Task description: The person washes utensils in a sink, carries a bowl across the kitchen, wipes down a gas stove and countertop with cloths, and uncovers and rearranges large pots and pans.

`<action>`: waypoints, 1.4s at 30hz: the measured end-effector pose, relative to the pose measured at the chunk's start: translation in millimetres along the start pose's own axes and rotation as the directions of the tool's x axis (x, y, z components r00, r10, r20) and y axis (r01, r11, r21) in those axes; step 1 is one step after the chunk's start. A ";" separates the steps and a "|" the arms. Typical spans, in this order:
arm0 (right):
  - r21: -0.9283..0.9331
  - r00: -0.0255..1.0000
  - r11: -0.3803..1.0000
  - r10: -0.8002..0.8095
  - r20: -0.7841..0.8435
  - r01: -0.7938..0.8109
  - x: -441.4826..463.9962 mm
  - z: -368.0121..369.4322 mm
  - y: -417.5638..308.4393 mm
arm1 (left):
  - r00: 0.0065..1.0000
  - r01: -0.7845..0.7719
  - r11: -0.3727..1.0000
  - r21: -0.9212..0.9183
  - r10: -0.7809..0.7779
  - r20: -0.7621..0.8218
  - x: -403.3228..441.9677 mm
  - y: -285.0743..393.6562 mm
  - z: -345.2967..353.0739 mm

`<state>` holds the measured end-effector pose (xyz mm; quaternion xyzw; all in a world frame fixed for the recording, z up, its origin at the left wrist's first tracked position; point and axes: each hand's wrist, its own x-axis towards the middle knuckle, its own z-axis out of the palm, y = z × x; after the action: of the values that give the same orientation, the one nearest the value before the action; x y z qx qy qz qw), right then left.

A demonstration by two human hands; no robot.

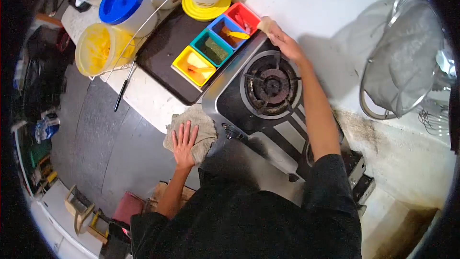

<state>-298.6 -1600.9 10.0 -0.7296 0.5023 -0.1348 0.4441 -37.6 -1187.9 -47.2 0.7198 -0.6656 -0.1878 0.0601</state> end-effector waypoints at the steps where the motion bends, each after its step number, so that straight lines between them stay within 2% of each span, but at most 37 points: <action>1: 0.051 0.975 0.979 0.202 -0.092 -0.198 -12.1 -8.4 1.0 | 1.000 -0.001 1.000 0.002 0.001 -0.010 0.7 -0.5 1.8; 3: 0.184 0.981 0.981 0.095 -0.169 -0.063 -43.6 -17.8 72.5 | 1.000 -0.009 1.000 0.006 0.009 -0.016 2.0 1.2 1.3; 5: 0.089 0.930 0.952 0.306 -0.205 -0.294 -110.7 -30.2 46.8 | 1.000 -0.002 1.000 0.011 0.002 -0.011 0.1 0.5 1.7; 6: -0.021 0.924 0.971 0.219 -0.315 -0.237 -137.1 -31.5 85.0 | 1.000 -0.021 1.000 0.007 0.021 -0.008 -1.3 -0.2 2.9; 8: -0.142 0.889 0.938 0.241 -0.390 -0.317 -193.2 -46.0 110.1 | 0.996 -0.003 0.970 0.244 -0.019 0.088 0.0 0.2 5.9; 9: -0.146 0.859 0.889 0.360 -0.365 -0.435 -219.6 -54.8 95.4 | 0.989 0.009 0.950 0.311 -0.055 0.138 0.7 2.9 6.0; 10: -0.142 0.853 0.888 0.360 -0.377 -0.438 -239.2 -59.6 102.1 | 0.990 -0.002 0.950 0.311 -0.042 0.133 0.1 2.0 10.0; 12: -0.180 0.799 0.894 0.258 -0.543 -0.411 -272.2 -66.2 131.2 | 1.000 -0.008 0.972 0.234 0.012 -0.018 -1.9 -2.8 19.6; 13: -0.382 0.852 0.875 0.063 -0.519 -0.298 -273.0 -64.1 125.1 | 1.000 -0.017 0.972 0.233 0.022 -0.018 -2.2 -0.2 18.2; 14: -0.666 0.860 0.682 -0.107 -0.498 -0.301 -270.8 -52.9 127.2 | 0.999 -0.008 0.984 0.180 0.015 -0.039 -1.3 3.3 15.0; 15: -0.678 0.828 0.643 -0.118 -0.549 -0.358 -261.6 -34.7 121.8 | 0.998 -0.005 0.991 0.131 0.013 -0.057 -1.1 5.0 12.1; 16: -0.447 0.866 0.814 0.130 -0.482 -0.371 -257.0 -15.9 81.7 | 0.998 -0.028 0.990 0.140 0.036 -0.053 -3.1 3.7 13.6; 18: -0.555 0.907 0.814 -0.091 -0.411 -0.170 -263.6 29.9 63.9 | 0.999 -0.008 0.954 0.299 0.020 -0.037 -2.2 1.3 21.2; 19: -0.547 0.859 0.834 -0.222 -0.462 -0.079 -276.1 46.8 43.5 | 0.998 -0.033 0.953 0.301 0.047 -0.038 -3.2 2.7 19.5; 20: -0.408 0.865 0.908 -0.128 -0.484 -0.094 -287.7 55.6 9.2 | 0.998 -0.019 0.961 0.276 0.033 -0.045 -1.1 5.4 18.3; 22: -0.418 0.869 0.893 -0.067 -0.490 -0.167 -329.0 78.8 19.1 | 0.998 -0.025 0.968 0.251 0.037 -0.042 -5.6 6.1 17.5; 24: -0.399 0.892 0.902 -0.035 -0.451 -0.166 -358.0 76.5 7.6 | 0.992 -0.048 0.950 0.307 0.082 -0.099 -4.0 4.5 18.9; 25: -0.396 0.882 0.901 -0.033 -0.469 -0.176 -367.8 64.6 15.7 | 0.997 -0.028 0.946 0.324 0.051 -0.063 -4.2 5.8 19.9; 27: -0.054 0.798 0.882 0.395 -0.456 -0.468 -381.2 24.8 41.3 | 0.994 -0.049 0.949 0.311 0.077 -0.080 -4.7 6.8 17.5; 28: -0.056 0.759 0.947 0.217 -0.615 -0.316 -378.2 -6.1 14.0 | 0.993 -0.048 0.955 0.292 0.078 -0.093 -5.9 8.0 16.4; 29: 0.030 0.694 0.972 0.188 -0.695 -0.233 -380.4 -31.6 31.6 | 0.990 -0.056 0.953 0.298 0.091 -0.104 -6.5 9.7 16.0; 31: -0.177 0.668 0.970 -0.022 -0.744 -0.165 -377.7 -83.9 63.9 | 0.991 -0.042 0.957 0.289 0.077 -0.110 -7.6 10.9 15.5; 32: -0.258 0.679 0.966 -0.177 -0.712 -0.019 -367.5 -107.8 54.2 | 0.989 -0.045 0.953 0.299 0.084 -0.121 -8.3 11.1 15.0; 33: -0.394 0.748 0.919 -0.282 -0.601 0.030 -358.3 -129.0 59.1 | 0.987 -0.052 0.950 0.308 0.095 -0.127 -9.2 12.0 14.8; 34: -0.391 0.738 0.919 -0.290 -0.609 0.039 -341.0 -140.6 78.9 | 0.985 -0.057 0.946 0.318 0.105 -0.134 -9.5 13.5 14.9; 35: -0.394 0.810 0.889 -0.402 -0.428 0.233 -319.7 -144.1 110.3 | 0.983 -0.055 0.943 0.327 0.108 -0.148 -10.5 14.7 14.9; 37: -0.360 0.813 0.827 -0.529 -0.241 0.432 -309.3 -144.2 141.8 | 0.984 -0.062 0.948 0.312 0.111 -0.142 -10.3 16.5 15.5; 39: -0.230 0.974 0.956 -0.206 -0.092 0.180 -318.4 -137.0 159.0 | 0.976 -0.073 0.951 0.300 0.130 -0.174 -8.8 18.8 17.4; 40: -0.220 0.971 0.956 -0.217 -0.098 0.192 -320.0 -137.4 174.0 | 0.972 -0.087 0.958 0.273 0.142 -0.189 -11.0 18.6 17.2; 42: -0.167 0.989 0.983 -0.092 -0.120 0.071 -328.2 -149.2 205.8 | 0.975 -0.069 0.960 0.271 0.122 -0.184 -11.1 24.2 20.8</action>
<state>-671.4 -1418.3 15.5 -0.7732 0.5085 -0.1579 0.3444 -68.0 -1176.2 -56.1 0.7033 -0.7095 -0.0218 0.0391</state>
